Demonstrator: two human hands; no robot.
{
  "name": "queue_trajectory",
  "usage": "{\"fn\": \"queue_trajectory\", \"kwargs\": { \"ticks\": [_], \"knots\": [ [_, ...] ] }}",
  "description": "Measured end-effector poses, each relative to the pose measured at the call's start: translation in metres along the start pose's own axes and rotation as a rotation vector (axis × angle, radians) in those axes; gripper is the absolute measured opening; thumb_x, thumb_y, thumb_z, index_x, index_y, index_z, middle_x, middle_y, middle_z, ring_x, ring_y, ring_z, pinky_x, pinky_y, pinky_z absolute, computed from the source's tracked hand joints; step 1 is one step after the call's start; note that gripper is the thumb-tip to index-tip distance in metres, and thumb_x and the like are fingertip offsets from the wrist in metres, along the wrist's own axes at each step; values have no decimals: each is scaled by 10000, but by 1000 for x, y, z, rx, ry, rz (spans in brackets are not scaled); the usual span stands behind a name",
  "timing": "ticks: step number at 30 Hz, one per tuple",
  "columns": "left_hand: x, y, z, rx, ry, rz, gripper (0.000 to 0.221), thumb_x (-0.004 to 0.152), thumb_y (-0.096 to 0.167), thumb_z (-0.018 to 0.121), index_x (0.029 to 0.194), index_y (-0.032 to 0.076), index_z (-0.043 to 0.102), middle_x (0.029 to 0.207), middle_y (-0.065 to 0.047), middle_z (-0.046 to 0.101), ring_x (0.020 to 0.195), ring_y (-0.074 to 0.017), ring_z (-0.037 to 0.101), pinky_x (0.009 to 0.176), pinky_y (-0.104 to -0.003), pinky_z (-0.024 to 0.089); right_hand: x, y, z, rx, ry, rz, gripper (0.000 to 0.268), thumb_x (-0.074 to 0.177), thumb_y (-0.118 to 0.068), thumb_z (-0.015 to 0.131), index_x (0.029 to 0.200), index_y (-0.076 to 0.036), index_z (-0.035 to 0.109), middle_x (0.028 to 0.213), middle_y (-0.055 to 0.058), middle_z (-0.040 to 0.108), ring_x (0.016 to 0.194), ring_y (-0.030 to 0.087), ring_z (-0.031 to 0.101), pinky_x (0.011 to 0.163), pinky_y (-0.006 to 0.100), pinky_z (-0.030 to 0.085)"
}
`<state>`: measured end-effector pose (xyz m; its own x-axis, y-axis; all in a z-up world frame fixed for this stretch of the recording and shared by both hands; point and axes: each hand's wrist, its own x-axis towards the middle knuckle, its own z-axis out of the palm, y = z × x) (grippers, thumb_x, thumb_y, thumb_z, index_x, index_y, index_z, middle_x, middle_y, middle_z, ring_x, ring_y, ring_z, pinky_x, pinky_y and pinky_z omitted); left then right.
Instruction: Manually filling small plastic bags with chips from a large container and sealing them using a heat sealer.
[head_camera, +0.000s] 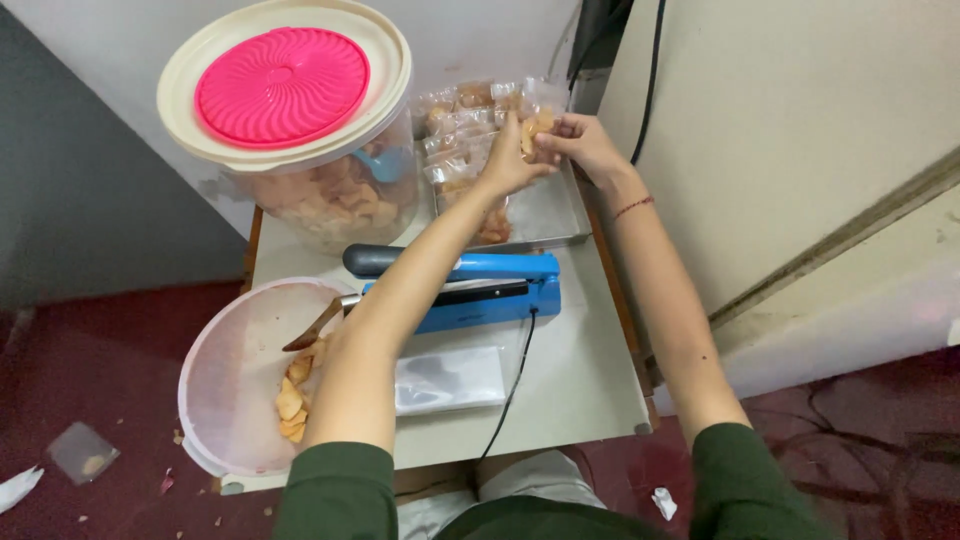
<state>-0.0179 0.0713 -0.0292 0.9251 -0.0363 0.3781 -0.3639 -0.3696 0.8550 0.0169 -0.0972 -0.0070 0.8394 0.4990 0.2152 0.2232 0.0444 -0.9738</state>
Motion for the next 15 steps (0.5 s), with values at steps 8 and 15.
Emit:
{"fn": "queue_trajectory", "kwargs": {
  "ticks": [8, 15],
  "knots": [
    [24, -27, 16, 739, -102, -8, 627, 747, 189, 796, 1255, 24, 467, 1163, -218, 564, 1149, -454, 636, 921, -542, 561, 36, 120, -59, -182, 354, 113, 560, 789, -116, 952, 1241, -64, 625, 1021, 104, 723, 928, 261, 743, 716, 333, 621],
    [79, -120, 61, 1160, 379, 521, 186, 890, 167, 547, 922, 102, 718, 838, -166, 721, 824, -369, 708, 720, -511, 460, 50, 198, -68, -297, 312, -2, 525, 736, -118, 970, 1165, -57, 673, 1027, 106, 703, 949, 265, 712, 828, 368, 590]
  ]
}}
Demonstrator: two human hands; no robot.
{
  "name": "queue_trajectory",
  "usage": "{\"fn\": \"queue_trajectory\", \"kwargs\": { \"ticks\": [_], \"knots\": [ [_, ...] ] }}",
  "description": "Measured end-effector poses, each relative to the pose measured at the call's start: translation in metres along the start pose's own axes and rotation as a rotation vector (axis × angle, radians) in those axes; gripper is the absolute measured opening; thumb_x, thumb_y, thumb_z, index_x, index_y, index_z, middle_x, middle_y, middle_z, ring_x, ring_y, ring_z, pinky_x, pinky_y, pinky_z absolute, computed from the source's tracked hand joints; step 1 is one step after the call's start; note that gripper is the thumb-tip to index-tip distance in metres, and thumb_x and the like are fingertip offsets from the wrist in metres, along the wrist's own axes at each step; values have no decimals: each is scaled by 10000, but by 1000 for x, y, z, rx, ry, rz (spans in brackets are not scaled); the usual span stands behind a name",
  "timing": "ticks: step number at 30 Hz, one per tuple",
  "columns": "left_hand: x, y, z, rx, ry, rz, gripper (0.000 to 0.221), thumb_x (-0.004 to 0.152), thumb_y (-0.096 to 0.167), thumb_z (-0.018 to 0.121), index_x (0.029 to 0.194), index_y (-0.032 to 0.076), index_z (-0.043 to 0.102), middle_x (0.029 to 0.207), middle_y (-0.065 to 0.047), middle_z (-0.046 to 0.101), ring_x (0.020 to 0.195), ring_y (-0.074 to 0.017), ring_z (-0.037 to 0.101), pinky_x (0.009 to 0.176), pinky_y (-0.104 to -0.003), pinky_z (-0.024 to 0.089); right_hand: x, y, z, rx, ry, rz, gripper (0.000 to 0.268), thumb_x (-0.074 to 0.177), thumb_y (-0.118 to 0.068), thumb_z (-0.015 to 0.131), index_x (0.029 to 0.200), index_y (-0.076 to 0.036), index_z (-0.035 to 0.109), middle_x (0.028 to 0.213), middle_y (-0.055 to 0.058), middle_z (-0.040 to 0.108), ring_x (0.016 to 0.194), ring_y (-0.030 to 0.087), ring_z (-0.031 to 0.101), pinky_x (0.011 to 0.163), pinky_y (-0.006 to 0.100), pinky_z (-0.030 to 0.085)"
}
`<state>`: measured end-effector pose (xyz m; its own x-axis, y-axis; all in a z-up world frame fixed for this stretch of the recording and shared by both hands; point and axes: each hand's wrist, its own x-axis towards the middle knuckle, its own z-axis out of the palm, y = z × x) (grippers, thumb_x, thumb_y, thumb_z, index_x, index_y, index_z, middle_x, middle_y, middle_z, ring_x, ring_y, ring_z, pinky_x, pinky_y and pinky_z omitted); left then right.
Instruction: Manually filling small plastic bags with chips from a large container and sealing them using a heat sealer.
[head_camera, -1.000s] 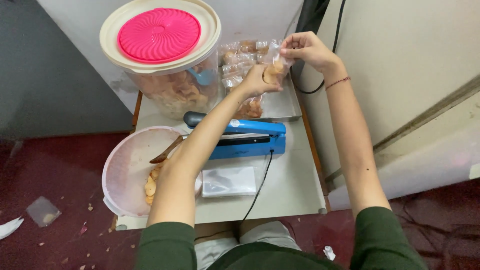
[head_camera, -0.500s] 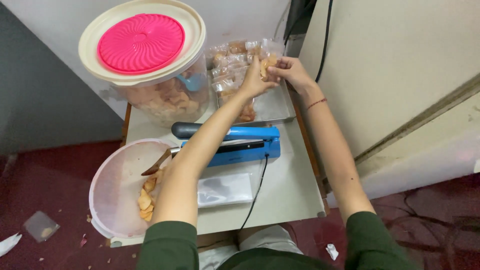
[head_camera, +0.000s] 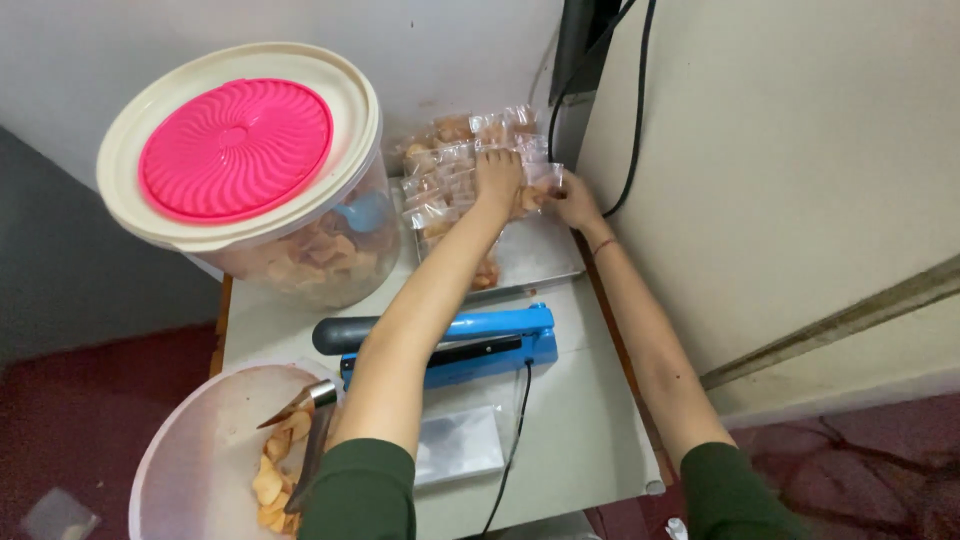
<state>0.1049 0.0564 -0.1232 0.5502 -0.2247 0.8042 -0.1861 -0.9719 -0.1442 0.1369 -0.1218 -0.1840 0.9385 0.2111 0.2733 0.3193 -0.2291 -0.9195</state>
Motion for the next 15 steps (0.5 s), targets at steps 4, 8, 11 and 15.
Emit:
{"fn": "queue_trajectory", "kwargs": {
  "ticks": [4, 8, 11, 15],
  "knots": [
    [11, 10, -20, 58, -318, -28, 288, 942, 168, 424, 1067, 75, 667, 981, -197, 705, 924, -395, 660, 832, -588, 396, -6, -31, 7, -323, 23, -27, 361, 819, -50, 819, 1148, -85, 675, 926, 119, 706, 879, 292, 720, 748, 398, 574],
    [27, 22, -47, 192, -810, -69, 438, 1042, 180, 277, 1395, 57, 506, 1338, -249, 605, 1188, -469, 564, 940, -704, 344, -5, -20, 2, -571, 66, -54, 262, 824, -43, 807, 1036, -58, 654, 960, 130, 652, 934, 333, 693, 783, 407, 566],
    [30, 16, -52, 245, -827, -65, 395, 1061, 146, 303, 1393, 102, 512, 1367, -229, 579, 1198, -444, 555, 942, -677, 377, -14, -39, 4, -644, 94, -39, 199, 867, -52, 780, 1018, -57, 652, 971, 121, 611, 927, 320, 661, 792, 412, 542],
    [33, 10, -76, 260, -820, -10, 360, 1063, 104, 295, 1331, 184, 521, 1457, -211, 531, 1232, -427, 549, 955, -646, 378, -28, -82, 9, -613, 72, -62, 242, 864, -68, 788, 1036, -77, 618, 1015, 108, 604, 995, 333, 655, 839, 444, 545]
  ]
}}
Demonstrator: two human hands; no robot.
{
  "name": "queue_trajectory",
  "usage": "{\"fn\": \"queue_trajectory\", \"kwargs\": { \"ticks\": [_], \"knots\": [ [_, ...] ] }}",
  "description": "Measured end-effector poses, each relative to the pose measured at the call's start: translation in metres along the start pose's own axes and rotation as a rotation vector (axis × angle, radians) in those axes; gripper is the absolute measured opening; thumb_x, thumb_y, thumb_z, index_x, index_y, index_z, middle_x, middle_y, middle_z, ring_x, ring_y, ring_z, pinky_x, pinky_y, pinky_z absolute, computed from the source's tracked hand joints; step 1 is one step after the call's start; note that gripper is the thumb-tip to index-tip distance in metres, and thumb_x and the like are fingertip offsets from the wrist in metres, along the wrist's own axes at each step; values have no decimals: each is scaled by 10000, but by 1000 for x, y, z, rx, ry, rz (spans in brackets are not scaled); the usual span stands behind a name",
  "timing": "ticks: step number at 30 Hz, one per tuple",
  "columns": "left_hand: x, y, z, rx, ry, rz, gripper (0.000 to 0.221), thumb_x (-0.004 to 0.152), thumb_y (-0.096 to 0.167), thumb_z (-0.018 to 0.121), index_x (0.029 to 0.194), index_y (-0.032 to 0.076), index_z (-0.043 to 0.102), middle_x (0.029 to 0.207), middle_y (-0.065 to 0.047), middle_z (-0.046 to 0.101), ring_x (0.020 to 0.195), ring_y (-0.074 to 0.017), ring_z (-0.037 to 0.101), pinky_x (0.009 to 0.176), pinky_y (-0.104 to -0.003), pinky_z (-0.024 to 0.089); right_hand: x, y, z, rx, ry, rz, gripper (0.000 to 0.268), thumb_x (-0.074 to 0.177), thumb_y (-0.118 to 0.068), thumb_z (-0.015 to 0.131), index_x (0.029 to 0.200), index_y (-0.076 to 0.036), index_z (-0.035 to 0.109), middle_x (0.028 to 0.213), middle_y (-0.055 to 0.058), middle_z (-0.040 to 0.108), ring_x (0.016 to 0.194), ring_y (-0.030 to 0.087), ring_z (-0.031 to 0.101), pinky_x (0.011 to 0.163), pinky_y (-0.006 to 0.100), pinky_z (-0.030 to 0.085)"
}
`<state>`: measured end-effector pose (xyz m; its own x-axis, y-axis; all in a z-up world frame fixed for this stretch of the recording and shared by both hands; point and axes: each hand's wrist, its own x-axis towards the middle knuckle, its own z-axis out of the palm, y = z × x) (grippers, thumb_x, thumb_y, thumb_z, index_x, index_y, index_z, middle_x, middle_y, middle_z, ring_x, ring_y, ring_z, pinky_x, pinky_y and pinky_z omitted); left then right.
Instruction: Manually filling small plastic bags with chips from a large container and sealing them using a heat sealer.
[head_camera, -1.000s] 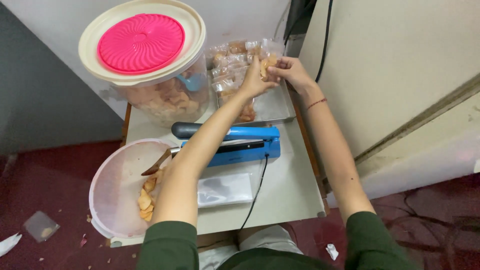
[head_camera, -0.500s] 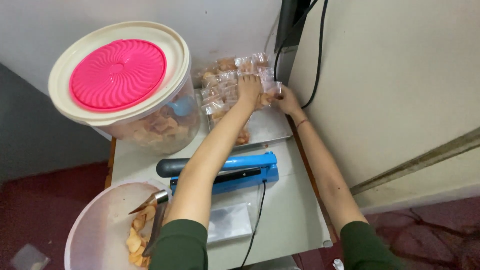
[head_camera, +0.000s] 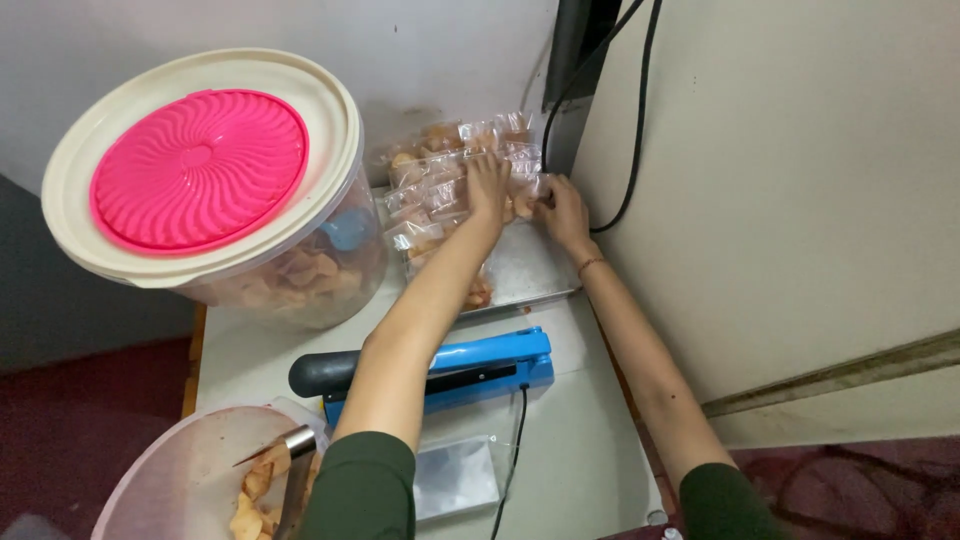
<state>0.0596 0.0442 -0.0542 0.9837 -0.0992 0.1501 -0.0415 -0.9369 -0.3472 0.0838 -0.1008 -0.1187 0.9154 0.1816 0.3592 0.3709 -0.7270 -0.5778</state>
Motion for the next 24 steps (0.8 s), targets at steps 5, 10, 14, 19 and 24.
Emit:
{"fn": "queue_trajectory", "kwargs": {
  "ticks": [5, 10, 14, 19, 24],
  "knots": [
    [17, 0, 28, 16, 0, 3, 377, 1091, 146, 269, 1375, 213, 508, 1523, -171, 480, 1341, -390, 470, 986, -622, 342, -1, 3, 2, 91, -21, 85, 434, 921, -210, 792, 1255, -82, 547, 1137, 151, 609, 1137, 366, 635, 954, 493, 515],
    [27, 3, 22, -133, -61, -50, 401, 1107, 183, 248, 1419, 230, 496, 1552, -143, 463, 1380, -355, 449, 1048, -582, 299, -7, -13, -4, 144, -41, 235, 589, 917, -302, 798, 1325, -122, 414, 1170, 156, 613, 1192, 385, 624, 980, 521, 491],
    [8, -6, -7, -285, -79, -36, 406, 1090, 162, 260, 1425, 203, 486, 1522, -184, 482, 1385, -377, 454, 1043, -571, 273, -11, -7, -1, 148, -13, 225, 638, 916, -297, 763, 1367, -147, 338, 1175, 154, 587, 1216, 401, 604, 996, 527, 489],
    [39, -1, 26, -383, -67, -7, 405, 1072, 106, 256, 1413, 150, 469, 1476, -225, 494, 1372, -425, 463, 1034, -576, 275, -23, -37, -16, 94, -22, 201, 720, 878, -287, 790, 1397, -115, 322, 1212, 170, 589, 1240, 406, 589, 1031, 531, 479],
    [106, 19, 132, -489, -64, -62, 363, 1040, 143, 314, 1361, 163, 482, 1375, -237, 548, 1314, -456, 495, 990, -617, 256, -17, -23, 0, -11, -28, 192, 788, 863, -267, 825, 1421, -107, 292, 1191, 160, 611, 1214, 395, 615, 1043, 527, 488]
  ]
}}
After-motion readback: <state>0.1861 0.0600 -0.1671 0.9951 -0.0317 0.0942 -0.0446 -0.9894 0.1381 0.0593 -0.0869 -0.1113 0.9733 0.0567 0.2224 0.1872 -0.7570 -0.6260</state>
